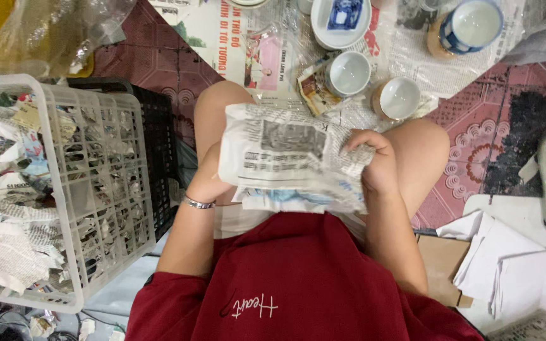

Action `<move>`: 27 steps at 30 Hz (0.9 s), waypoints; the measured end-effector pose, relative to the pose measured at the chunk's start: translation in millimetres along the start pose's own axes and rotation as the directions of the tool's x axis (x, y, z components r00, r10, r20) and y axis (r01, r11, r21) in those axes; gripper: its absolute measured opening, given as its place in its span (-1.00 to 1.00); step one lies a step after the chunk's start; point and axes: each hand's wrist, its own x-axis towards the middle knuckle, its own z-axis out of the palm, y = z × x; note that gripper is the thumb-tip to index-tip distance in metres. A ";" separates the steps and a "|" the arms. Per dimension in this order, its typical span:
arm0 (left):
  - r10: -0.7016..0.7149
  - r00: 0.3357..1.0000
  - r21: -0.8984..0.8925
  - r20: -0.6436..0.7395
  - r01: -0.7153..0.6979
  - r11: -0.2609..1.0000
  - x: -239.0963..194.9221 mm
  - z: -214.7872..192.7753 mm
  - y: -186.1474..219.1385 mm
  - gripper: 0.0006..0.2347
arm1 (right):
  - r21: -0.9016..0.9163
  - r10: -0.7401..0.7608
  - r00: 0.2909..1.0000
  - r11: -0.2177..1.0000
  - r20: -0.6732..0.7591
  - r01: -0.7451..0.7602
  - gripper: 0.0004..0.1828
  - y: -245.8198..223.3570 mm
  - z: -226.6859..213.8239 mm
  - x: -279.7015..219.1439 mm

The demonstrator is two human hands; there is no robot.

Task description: The person sits cross-legged on the floor and wraps small ceramic dishes and cups with newspaper. They fold the paper around each item, then place the wrapped bundle into a nearby basket. The process is repeated for multiple items.

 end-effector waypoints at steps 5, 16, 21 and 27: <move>-0.321 0.934 -0.394 -0.158 0.239 0.888 -6.9 7.1 -18.1 -0.64 | 0.050 0.060 0.996 0.997 0.068 -0.063 -0.91 -7.3 12.4 16.9; -0.291 0.907 -0.345 -0.304 0.180 0.921 -9.7 8.4 -5.2 -0.69 | -0.088 0.058 0.985 0.993 -0.161 -0.073 -0.84 27.1 3.5 7.4; -0.216 0.927 -0.204 -0.307 0.158 0.966 -13.4 -1.1 -5.7 -0.66 | -0.116 0.036 0.976 0.991 -0.215 -0.063 -0.79 22.7 -3.7 -7.0; -0.138 0.897 -0.103 -0.419 0.104 0.989 3.0 -25.8 45.2 -0.59 | -0.099 0.054 0.982 0.992 -0.181 -0.073 -0.76 -2.6 4.8 -5.3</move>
